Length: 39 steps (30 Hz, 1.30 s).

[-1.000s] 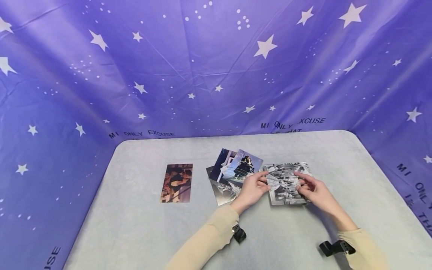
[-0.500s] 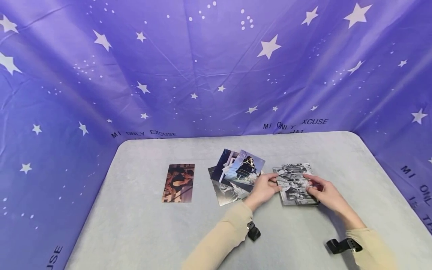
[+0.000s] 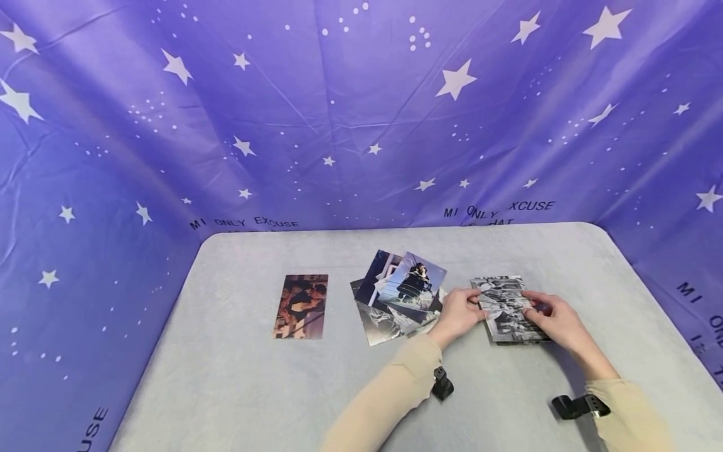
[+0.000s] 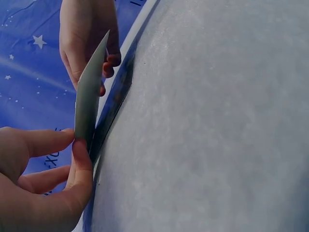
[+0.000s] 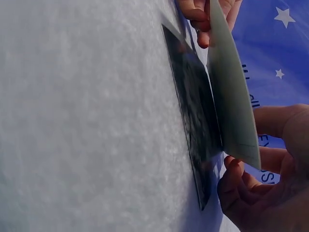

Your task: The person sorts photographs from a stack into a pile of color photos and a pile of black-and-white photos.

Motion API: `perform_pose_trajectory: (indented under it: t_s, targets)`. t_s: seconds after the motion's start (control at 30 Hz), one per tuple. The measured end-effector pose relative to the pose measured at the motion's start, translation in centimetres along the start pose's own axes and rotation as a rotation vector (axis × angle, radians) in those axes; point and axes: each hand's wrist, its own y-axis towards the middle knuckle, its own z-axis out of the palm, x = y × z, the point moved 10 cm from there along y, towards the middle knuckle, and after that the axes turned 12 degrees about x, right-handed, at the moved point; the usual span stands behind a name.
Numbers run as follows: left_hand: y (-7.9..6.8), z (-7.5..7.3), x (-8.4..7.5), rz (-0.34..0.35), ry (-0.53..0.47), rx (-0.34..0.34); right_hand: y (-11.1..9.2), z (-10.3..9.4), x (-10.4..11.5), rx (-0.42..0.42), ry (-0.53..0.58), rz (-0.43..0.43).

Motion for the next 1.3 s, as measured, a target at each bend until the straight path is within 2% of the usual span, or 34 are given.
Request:
perform_pose_trajectory:
  t_s: [0.1,0.3,0.33,0.4,0.53,0.73,1.03,1.13,1.3]
  targets:
    - [0.2,0.3,0.1,-0.014,0.035,0.006,-0.1,0.0,-0.4,-0.009,-0.013,0.027]
    - [0.3,1.0,-1.0,-0.020,0.352,0.088,-0.2,0.0,-1.2,-0.026,-0.047,0.082]
    - [0.2,1.1,-1.2,-0.018,0.393,0.100,-0.3,-0.1,-1.3,-0.030,-0.053,0.088]
    - [0.2,1.2,-1.2,-0.022,0.413,0.119,-0.2,-0.1,-1.5,-0.034,-0.066,0.094]
    - [0.2,1.0,-0.8,-0.032,0.358,0.135,0.0,-0.2,-1.6,-0.043,-0.086,0.092]
    - [0.1,1.0,-0.2,0.007,0.255,0.164,0.0,0.0,-1.9,-0.045,-0.092,0.092]
    - [-0.7,1.1,0.0,0.032,-0.050,0.204,-0.5,-0.5,-1.1,-0.089,0.028,0.070]
    - [-1.0,0.7,0.0,0.035,-0.106,0.207,-0.6,-0.3,-0.7,-0.099,0.099,0.056]
    - [-1.3,-0.4,-0.2,0.073,-0.126,0.201,-0.4,0.5,0.0,-0.096,0.177,0.029]
